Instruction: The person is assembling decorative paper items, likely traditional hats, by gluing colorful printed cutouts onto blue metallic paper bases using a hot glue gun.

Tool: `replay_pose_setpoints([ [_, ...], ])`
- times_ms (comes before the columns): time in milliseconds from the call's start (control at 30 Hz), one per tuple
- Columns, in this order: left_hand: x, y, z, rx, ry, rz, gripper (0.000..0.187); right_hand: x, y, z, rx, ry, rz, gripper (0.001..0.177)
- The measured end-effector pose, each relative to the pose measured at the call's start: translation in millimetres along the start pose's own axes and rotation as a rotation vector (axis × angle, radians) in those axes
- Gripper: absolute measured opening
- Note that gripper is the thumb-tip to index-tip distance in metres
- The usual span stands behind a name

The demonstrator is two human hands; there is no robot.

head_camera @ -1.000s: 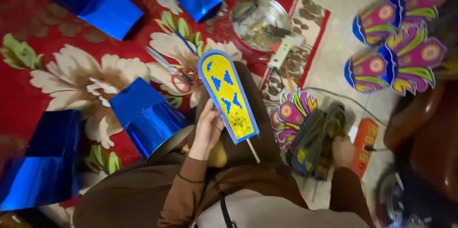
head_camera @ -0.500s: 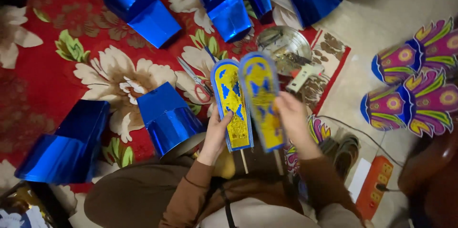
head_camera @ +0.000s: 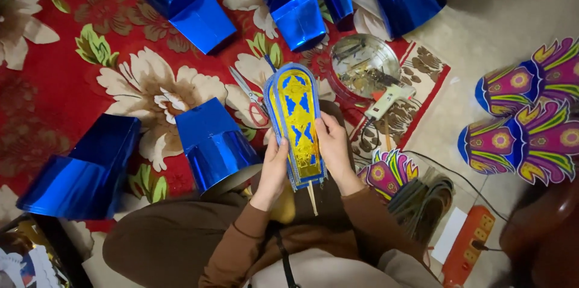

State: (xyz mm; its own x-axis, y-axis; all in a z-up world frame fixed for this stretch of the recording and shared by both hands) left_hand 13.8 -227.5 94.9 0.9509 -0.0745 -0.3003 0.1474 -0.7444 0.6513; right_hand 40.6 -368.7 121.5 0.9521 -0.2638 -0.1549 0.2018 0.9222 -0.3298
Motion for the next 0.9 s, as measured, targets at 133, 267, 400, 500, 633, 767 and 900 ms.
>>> replay_pose_setpoints([
  [133,-9.5,16.3,-10.0,0.015,0.015,-0.005,0.053,-3.8,4.7,6.8,-0.091,-0.014,-0.011,0.034],
  [267,-7.3,13.6,-10.2,0.086,0.023,0.001,0.059,-3.2,6.3,2.7,-0.148,-0.132,0.01,0.034],
  [400,4.7,-4.4,1.0,0.154,0.079,-0.044,0.065,-4.4,11.0,9.1,-0.13,-0.113,0.054,0.034],
  [500,9.3,-4.6,-13.7,0.245,0.152,-0.101,0.062,-9.0,8.2,11.7,-0.11,-0.057,0.164,0.038],
  [633,14.1,7.8,-57.3,0.077,0.355,-0.215,0.073,-20.4,3.0,-19.4,0.034,-0.018,0.414,0.04],
  [767,4.4,41.1,-91.1,-0.019,0.431,-0.292,0.086,-42.7,13.4,-22.1,0.171,0.149,0.612,0.038],
  [900,13.6,-3.8,-64.4,-0.017,0.413,-0.284,0.084,-40.4,24.7,-32.5,0.064,0.056,0.513,0.025],
])
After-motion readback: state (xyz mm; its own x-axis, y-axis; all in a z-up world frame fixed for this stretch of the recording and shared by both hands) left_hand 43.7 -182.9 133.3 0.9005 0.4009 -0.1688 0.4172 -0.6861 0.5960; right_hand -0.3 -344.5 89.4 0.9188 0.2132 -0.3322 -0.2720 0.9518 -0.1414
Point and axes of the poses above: each hand's wrist, its own x-axis towards the middle knuckle, its own y-axis out of the palm, z = x × y, the point moved 2 cm from there along x, towards the middle knuckle, and after that the axes turned 12 degrees about -x, right-handed, at the moved point
